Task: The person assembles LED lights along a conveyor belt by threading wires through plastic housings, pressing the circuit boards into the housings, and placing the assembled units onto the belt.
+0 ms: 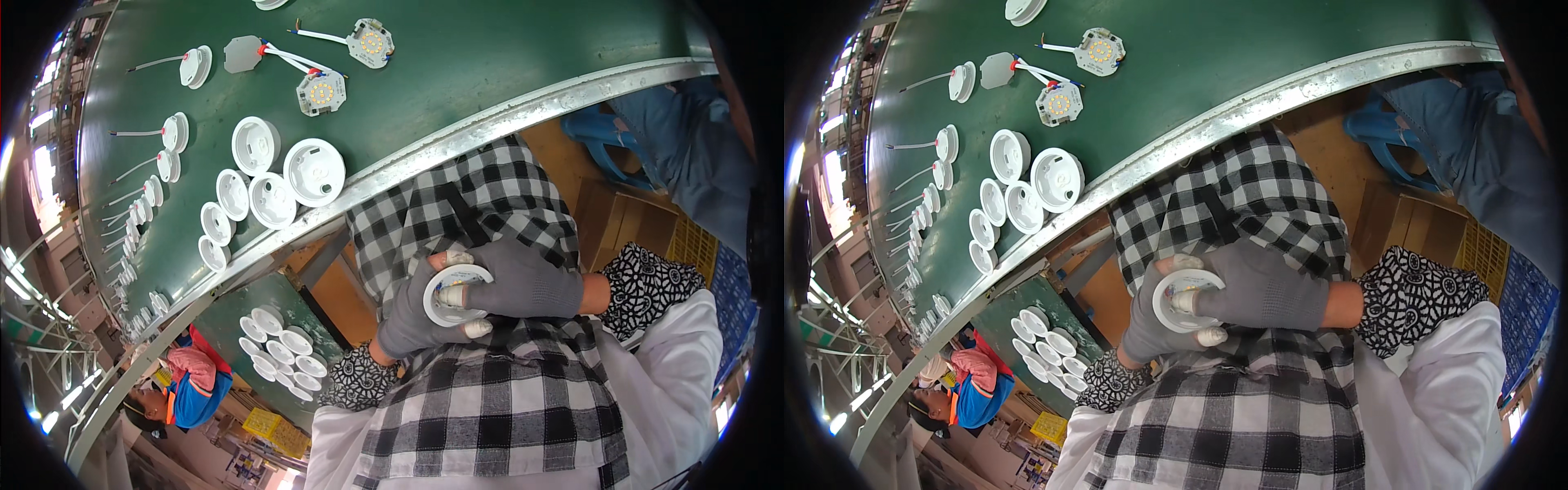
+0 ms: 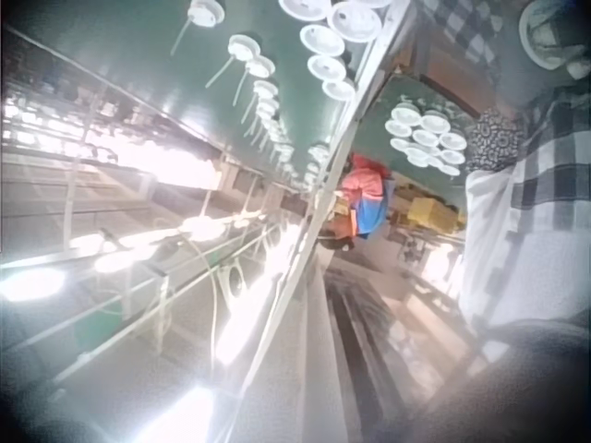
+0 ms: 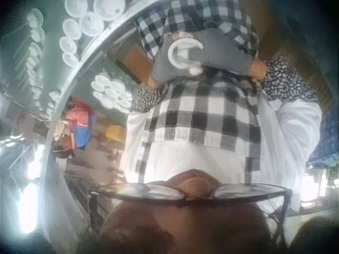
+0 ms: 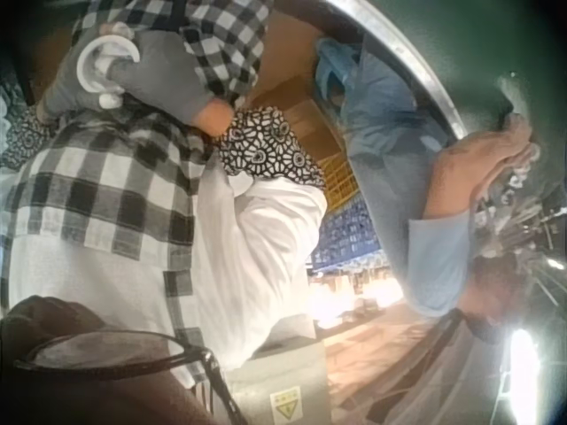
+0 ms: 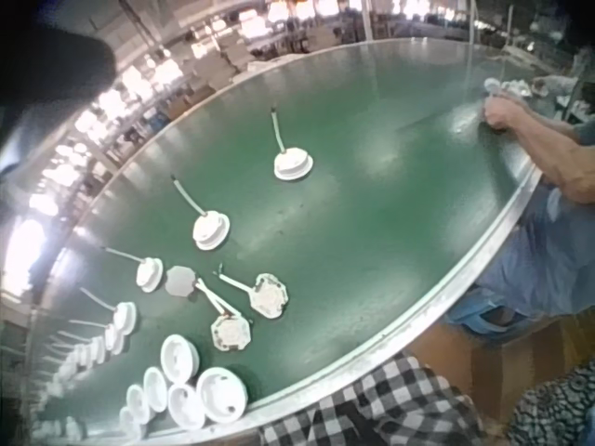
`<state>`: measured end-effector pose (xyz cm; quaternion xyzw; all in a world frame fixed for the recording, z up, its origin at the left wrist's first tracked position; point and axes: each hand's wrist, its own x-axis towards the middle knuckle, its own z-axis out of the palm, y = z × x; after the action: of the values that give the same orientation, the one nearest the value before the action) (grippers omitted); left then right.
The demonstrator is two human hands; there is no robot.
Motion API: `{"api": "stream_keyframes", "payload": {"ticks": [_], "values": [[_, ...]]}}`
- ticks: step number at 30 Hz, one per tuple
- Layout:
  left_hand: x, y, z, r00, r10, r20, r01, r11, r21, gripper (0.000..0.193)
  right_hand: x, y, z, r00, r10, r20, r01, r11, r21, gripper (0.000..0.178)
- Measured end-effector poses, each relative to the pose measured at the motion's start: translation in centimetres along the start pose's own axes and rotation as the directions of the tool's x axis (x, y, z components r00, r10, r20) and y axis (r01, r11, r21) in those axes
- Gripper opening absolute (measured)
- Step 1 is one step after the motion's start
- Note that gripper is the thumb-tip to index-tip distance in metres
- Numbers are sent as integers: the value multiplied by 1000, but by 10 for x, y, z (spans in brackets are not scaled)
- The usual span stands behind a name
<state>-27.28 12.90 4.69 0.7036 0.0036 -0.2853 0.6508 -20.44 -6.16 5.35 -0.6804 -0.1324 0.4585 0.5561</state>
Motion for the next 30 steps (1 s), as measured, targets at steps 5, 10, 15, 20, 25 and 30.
{"api": "stream_keyframes", "payload": {"ticks": [5, 10, 15, 20, 25, 30], "values": [[8, 6, -2, 995, 68, 71, -79, 984, 160, 83, -1, 0, -8, 998, 36, 56, -35, 999, -25, 39], [14, 27, -7, 999, 26, 20, -30, 965, 261, 83, 6, 2, -12, 994, -110, 17, 109, 994, 25, 37], [22, 79, -39, 982, 187, -35, -154, 889, 431, 94, 10, -81, -75, 984, 90, 157, -101, 992, 69, 38], [-3, 126, -76, 706, 492, -509, -27, 737, 675, 64, 41, -84, -146, 548, -672, -498, 344, 724, -598, 31], [29, 155, -121, 792, 524, -314, -60, 578, 814, 43, 102, -65, -236, 407, -898, -166, -310, 35, -950, 36], [115, 167, -166, 806, 592, -1, -166, 228, 959, 29, 104, -89, -205, 419, -800, -430, -459, 222, -860, 51]]}}
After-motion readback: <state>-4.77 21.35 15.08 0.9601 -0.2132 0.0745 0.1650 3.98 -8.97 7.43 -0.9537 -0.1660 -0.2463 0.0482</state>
